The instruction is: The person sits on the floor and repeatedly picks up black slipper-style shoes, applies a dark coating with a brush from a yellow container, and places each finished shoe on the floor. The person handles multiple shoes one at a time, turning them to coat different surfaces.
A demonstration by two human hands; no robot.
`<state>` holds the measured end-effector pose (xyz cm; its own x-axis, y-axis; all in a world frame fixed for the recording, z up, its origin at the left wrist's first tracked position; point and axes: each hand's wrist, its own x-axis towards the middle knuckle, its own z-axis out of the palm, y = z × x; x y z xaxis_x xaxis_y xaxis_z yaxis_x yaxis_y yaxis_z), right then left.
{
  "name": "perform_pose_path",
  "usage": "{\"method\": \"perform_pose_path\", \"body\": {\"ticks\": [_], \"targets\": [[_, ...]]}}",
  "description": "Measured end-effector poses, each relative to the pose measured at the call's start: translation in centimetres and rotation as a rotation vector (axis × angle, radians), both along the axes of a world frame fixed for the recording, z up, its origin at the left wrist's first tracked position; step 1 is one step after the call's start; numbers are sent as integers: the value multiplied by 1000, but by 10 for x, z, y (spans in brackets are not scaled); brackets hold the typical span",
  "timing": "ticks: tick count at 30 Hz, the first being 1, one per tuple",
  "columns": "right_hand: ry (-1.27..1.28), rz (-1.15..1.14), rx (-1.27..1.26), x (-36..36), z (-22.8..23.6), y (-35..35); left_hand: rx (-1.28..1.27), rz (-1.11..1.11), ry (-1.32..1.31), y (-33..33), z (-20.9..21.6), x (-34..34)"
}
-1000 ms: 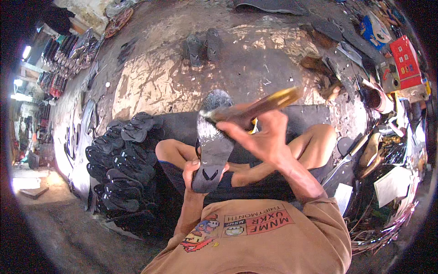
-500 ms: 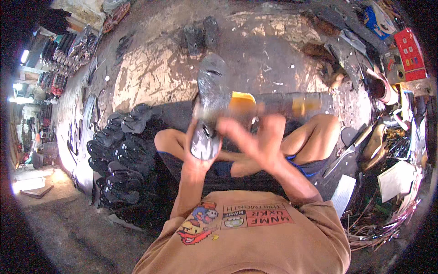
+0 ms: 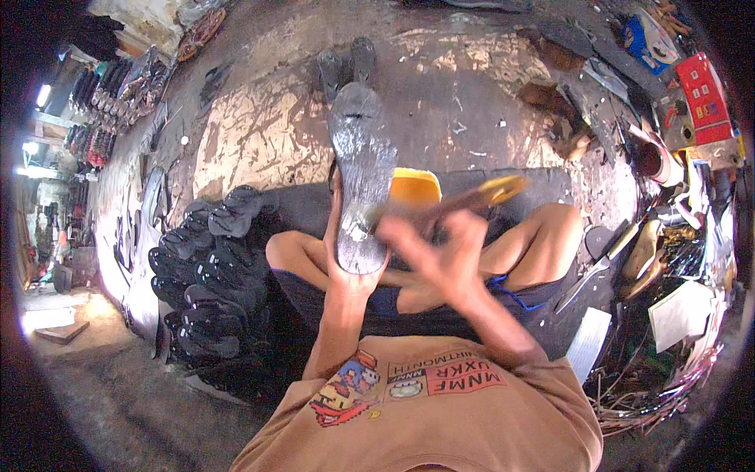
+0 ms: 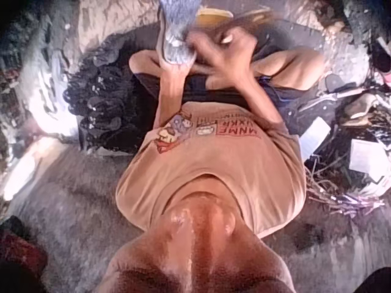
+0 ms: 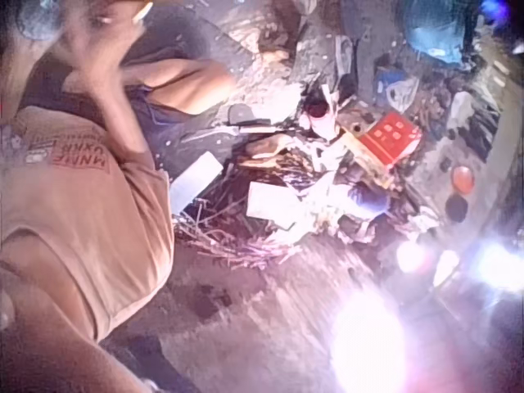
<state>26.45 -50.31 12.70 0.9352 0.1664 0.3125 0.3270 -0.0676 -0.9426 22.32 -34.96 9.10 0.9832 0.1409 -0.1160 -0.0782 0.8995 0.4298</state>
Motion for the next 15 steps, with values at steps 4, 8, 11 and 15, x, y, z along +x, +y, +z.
{"method": "perform_pose_path", "body": {"ticks": [4,8,11,15], "targets": [[-266,89,-89,-18,-3,-10,282,91,-97,-6,3,-5],[-129,-89,-188,45,-5,-19,218,29,-6,-5,5,-4],[-91,-107,-201,44,6,-17,62,-43,-197,-12,-1,5],[-413,513,57,-46,15,-5,389,95,95,-4,8,21]]}}
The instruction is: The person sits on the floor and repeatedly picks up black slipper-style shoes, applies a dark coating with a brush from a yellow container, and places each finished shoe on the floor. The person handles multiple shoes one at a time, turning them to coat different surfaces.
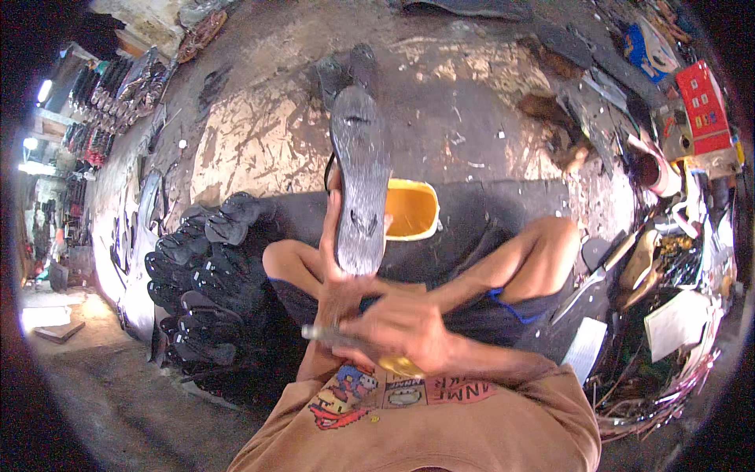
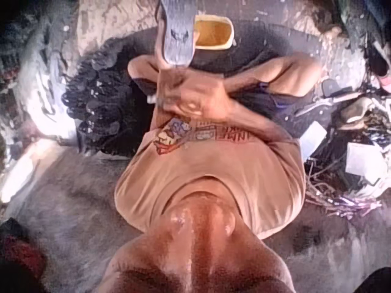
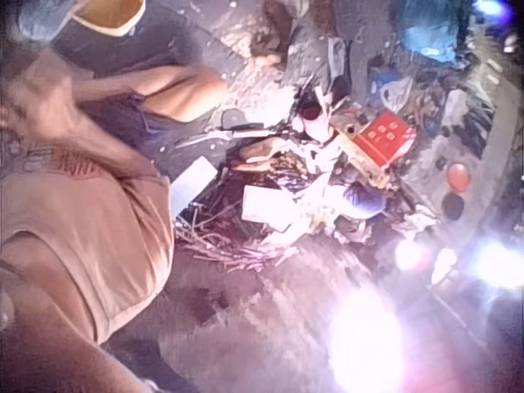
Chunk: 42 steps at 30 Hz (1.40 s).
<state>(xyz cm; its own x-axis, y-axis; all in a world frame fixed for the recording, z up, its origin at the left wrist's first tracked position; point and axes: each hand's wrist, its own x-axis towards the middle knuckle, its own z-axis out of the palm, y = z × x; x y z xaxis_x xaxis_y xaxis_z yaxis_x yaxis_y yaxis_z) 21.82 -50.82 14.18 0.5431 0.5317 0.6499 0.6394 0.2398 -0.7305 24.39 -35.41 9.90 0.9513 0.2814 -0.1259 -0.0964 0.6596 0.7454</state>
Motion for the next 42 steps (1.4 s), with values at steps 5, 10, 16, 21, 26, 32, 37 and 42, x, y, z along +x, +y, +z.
{"method": "perform_pose_path", "body": {"ticks": [5,10,16,21,26,32,37,42], "targets": [[215,-562,-157,139,-5,-2,-131,-221,139,25,-62,-33],[316,-1039,-121,236,-80,-56,181,24,147,88,-16,2],[488,-953,-256,225,-150,-54,218,350,136,348,-111,241],[676,-878,-238,224,-161,-33,107,560,420,423,-241,324],[656,-906,-270,220,-153,-36,380,536,672,384,-260,333],[592,-1006,-427,184,-68,-29,1993,882,1092,377,-180,95],[419,-503,-830,143,-83,6,1512,751,1689,381,-172,-69],[61,-458,-814,119,-122,11,1411,728,1496,363,-160,-92]]}}
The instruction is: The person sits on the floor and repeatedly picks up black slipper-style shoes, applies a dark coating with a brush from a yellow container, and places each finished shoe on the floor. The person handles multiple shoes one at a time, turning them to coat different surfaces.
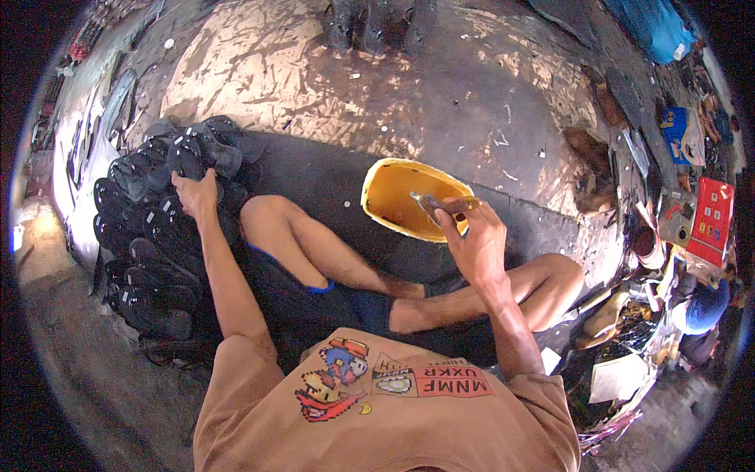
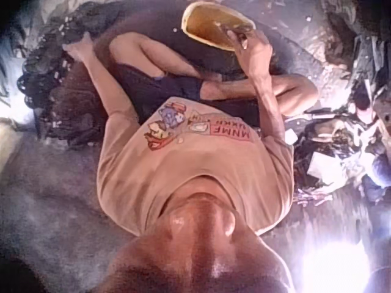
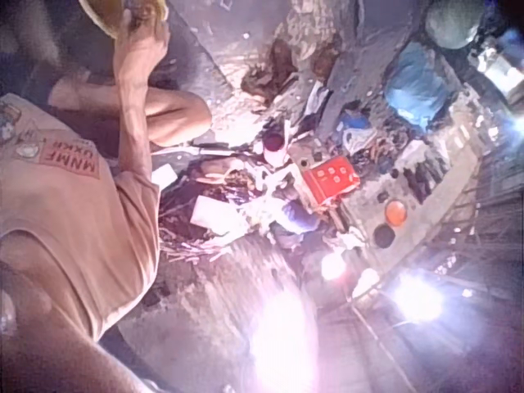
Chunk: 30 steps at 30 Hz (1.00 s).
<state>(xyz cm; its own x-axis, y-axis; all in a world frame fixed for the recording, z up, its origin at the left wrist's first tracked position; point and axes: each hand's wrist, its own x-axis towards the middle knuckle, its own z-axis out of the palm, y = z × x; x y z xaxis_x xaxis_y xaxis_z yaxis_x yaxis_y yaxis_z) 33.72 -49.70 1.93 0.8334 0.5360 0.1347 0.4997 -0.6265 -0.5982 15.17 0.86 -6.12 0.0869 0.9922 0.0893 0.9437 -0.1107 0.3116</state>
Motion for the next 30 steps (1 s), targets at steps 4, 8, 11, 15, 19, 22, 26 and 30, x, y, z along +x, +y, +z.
{"method": "perform_pose_path", "body": {"ticks": [4,8,11,15,19,22,26,30], "targets": [[-18,-28,132,-7,-11,-6,100,47,-295,-36,43,7],[238,-465,417,-1,41,-30,69,-306,-643,-90,80,-34],[161,-468,260,6,10,-59,-71,-581,-376,-165,114,-50],[267,-496,236,0,12,-57,-61,-747,-293,-252,136,-74],[487,-251,40,-7,12,-71,-24,-949,-198,-262,117,-106],[879,-258,582,-14,16,-67,-28,-992,60,-273,117,-93],[1121,-388,1355,14,76,-60,-161,-933,-90,-270,113,-87],[1147,-298,1413,27,77,-58,-1145,-537,-1051,-291,143,-34]]}}
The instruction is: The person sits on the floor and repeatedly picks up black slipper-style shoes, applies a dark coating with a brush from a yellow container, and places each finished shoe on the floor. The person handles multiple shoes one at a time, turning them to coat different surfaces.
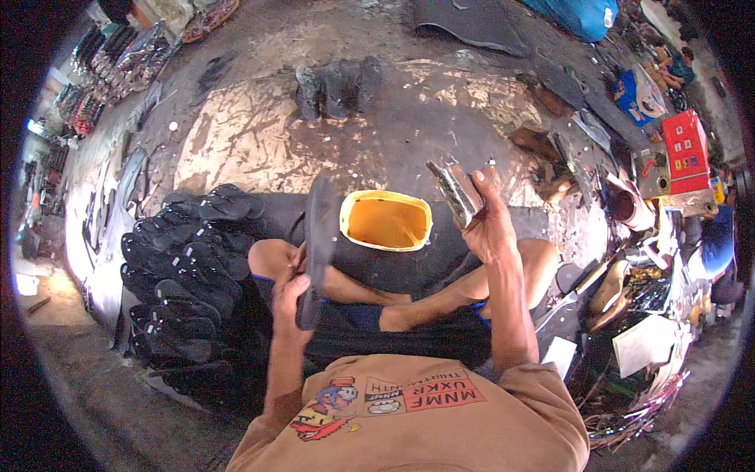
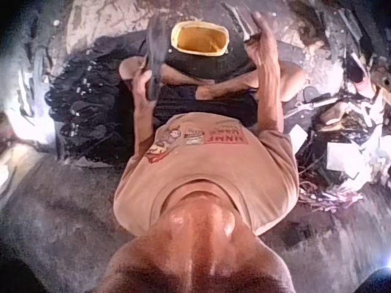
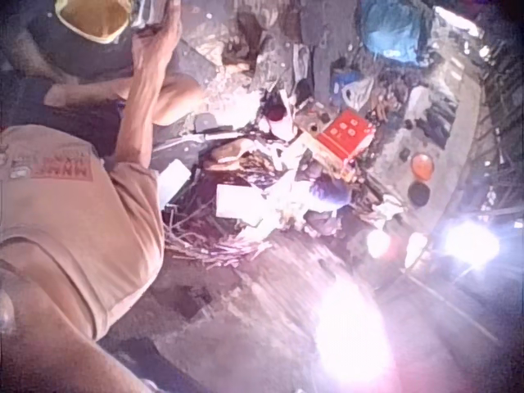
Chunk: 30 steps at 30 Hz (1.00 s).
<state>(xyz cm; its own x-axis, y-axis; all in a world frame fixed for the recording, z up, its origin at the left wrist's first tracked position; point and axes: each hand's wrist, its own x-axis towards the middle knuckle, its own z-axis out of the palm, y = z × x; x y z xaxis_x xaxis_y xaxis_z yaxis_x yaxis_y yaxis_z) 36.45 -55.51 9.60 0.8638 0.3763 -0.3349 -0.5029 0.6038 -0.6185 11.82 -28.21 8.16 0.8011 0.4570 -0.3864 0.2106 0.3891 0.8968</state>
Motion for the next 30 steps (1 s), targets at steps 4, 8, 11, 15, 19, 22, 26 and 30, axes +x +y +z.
{"method": "perform_pose_path", "body": {"ticks": [4,8,11,15,19,22,26,30], "targets": [[-481,66,-443,-15,18,26,-915,42,-327,-50,-11,43],[-1300,42,-818,-46,27,61,-852,-39,-190,-60,-15,45],[-1337,-300,-922,-7,38,72,-956,-165,-332,-61,-28,35],[-1480,-80,-815,-70,19,45,-751,144,-91,-60,-7,47],[-1048,-222,-1152,-26,26,40,-979,-350,-245,-30,-37,37],[-990,-326,-912,-14,62,39,-909,-345,-329,-38,-29,35],[-1069,-242,-1010,-19,60,38,-837,-199,-377,-52,-28,48],[-821,-354,-988,50,37,30,-826,-264,-249,-43,-30,59]]}}
